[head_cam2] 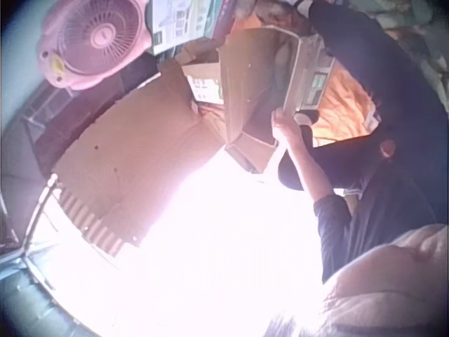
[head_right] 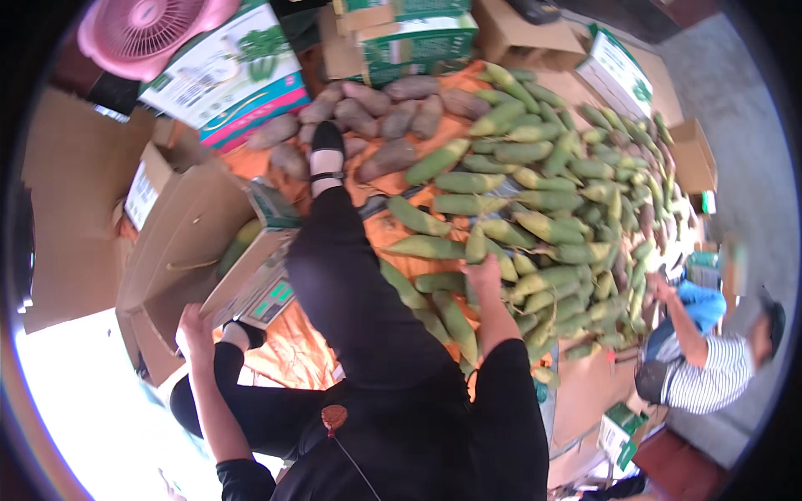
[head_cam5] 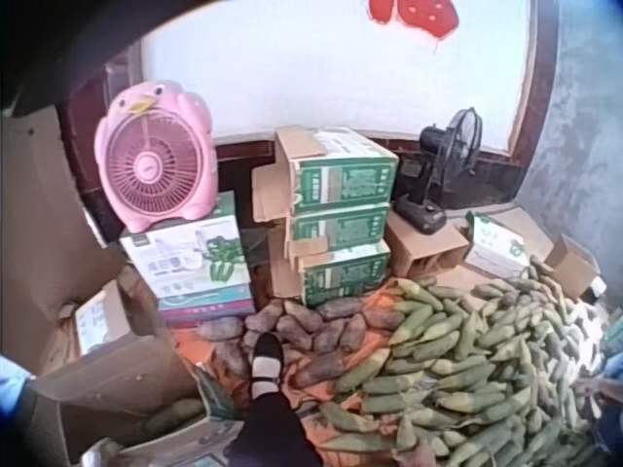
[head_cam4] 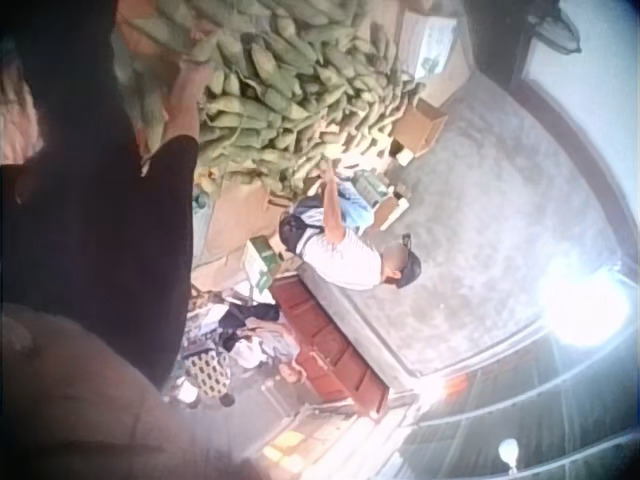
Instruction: Sort and pack large green vegetables into cardboard boxes.
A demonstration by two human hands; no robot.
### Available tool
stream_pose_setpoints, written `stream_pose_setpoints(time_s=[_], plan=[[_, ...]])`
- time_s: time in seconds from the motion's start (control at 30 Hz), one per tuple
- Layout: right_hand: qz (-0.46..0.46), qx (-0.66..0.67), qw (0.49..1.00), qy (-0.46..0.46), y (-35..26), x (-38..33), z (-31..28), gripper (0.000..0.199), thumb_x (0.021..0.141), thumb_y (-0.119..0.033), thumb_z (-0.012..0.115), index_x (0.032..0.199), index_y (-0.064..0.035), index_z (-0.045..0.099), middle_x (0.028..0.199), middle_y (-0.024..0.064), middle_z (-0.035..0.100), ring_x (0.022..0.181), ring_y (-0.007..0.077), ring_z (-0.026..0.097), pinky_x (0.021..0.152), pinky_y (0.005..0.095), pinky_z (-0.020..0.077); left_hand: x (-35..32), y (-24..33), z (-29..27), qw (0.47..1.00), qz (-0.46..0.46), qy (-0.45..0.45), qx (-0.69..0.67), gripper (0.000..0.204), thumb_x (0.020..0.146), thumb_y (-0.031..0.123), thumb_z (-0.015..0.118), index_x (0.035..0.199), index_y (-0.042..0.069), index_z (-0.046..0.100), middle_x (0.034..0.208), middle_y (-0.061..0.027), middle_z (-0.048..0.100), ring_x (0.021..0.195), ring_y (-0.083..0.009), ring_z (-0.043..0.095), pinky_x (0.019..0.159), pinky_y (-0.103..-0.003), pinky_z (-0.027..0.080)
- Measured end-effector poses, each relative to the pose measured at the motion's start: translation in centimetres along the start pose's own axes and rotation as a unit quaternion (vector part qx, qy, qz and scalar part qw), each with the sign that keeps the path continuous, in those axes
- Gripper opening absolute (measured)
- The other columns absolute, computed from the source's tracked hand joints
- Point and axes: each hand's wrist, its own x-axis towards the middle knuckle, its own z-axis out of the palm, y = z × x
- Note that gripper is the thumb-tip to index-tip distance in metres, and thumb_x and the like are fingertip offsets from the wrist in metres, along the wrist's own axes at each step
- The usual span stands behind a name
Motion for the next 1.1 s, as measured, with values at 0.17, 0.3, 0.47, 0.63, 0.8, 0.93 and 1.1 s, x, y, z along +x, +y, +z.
stream_pose_setpoints(time_s=[0.17, 0.3, 0.47, 0.63, 0.8, 0.93, 1.1], plan=[[-0.194, 0.028, 0.979, -0.052, -12.5, -3.4, -4.0, 0.061, 0.057, -0.017, 0.080, 0.112, -0.0033, 0.057, 0.105, 0.0191, 0.062, 0.099, 0.0363, 0.058, 0.085, 0.0426, 0.0467, -1.3, -2.0, -0.8, 0.999, 0.013, 0.021, 0.030, 0.020, 0.071, 0.004, 0.063, 0.090, 0.002, 0.058, 0.083, -0.0152, 0.055, 0.080, -0.0357, 0.057, 0.069, -0.042, 0.046], [-0.407, 0.037, 0.911, -0.054, -26.3, -8.0, -9.7, 0.062, 0.057, -0.013, 0.079, 0.114, -0.0042, 0.056, 0.103, 0.0177, 0.061, 0.101, 0.0352, 0.057, 0.086, 0.0411, 0.0460, -1.3, -2.0, -0.6, 0.999, 0.016, 0.020, 0.045, 0.021, 0.070, 0.004, 0.065, 0.089, 0.003, 0.057, 0.083, -0.0142, 0.055, 0.080, -0.0357, 0.057, 0.068, -0.042, 0.046], [-0.652, 0.094, 0.748, -0.082, -40.5, -17.3, -11.6, 0.063, 0.057, -0.014, 0.081, 0.115, -0.0060, 0.057, 0.105, 0.0137, 0.062, 0.104, 0.0333, 0.057, 0.090, 0.0415, 0.0451, -1.6, -2.7, -0.9, 0.998, 0.013, 0.028, 0.051, 0.014, 0.073, 0.008, 0.063, 0.086, 0.003, 0.058, 0.082, -0.0140, 0.055, 0.082, -0.0350, 0.057, 0.070, -0.042, 0.046], [-0.715, -0.085, 0.676, -0.156, -48.0, -28.4, -7.0, 0.045, 0.060, -0.015, 0.076, 0.104, -0.0152, 0.064, 0.102, 0.0059, 0.062, 0.103, 0.0283, 0.056, 0.086, 0.0517, 0.0401, -1.6, -3.4, -0.5, 0.997, -0.009, 0.001, 0.074, 0.017, 0.075, 0.010, 0.062, 0.090, 0.001, 0.058, 0.087, -0.0161, 0.057, 0.082, -0.0368, 0.059, 0.068, -0.042, 0.047], [-0.722, -0.131, 0.650, -0.196, -47.2, -31.1, 4.1, 0.035, 0.071, -0.021, 0.070, 0.106, -0.0150, 0.066, 0.109, 0.0067, 0.062, 0.108, 0.0258, 0.053, 0.092, 0.0551, 0.0331, -0.7, -1.9, 0.4, 0.998, -0.009, -0.005, 0.059, 0.013, 0.078, 0.011, 0.060, 0.083, -0.001, 0.055, 0.084, -0.0177, 0.057, 0.081, -0.0385, 0.058, 0.069, -0.045, 0.046], [-0.716, -0.234, 0.627, -0.197, -46.2, -31.1, 9.8, 0.031, 0.080, -0.027, 0.063, 0.107, -0.0153, 0.068, 0.108, 0.0061, 0.065, 0.106, 0.0259, 0.055, 0.090, 0.0622, 0.0299, -1.2, -2.9, 0.5, 0.997, -0.001, 0.005, 0.076, 0.013, 0.078, 0.010, 0.059, 0.083, -0.001, 0.054, 0.084, -0.0181, 0.056, 0.081, -0.0385, 0.057, 0.068, -0.045, 0.045], [-0.646, -0.349, 0.650, -0.196, -46.1, -30.6, 10.3, 0.025, 0.082, -0.022, 0.060, 0.104, -0.0139, 0.070, 0.109, 0.0065, 0.065, 0.108, 0.0256, 0.054, 0.088, 0.0627, 0.0306, -1.3, -2.9, 0.3, 0.998, 0.000, -0.004, 0.056, 0.012, 0.078, 0.009, 0.060, 0.086, 0.001, 0.055, 0.083, -0.0167, 0.055, 0.080, -0.0377, 0.057, 0.068, -0.045, 0.045]])
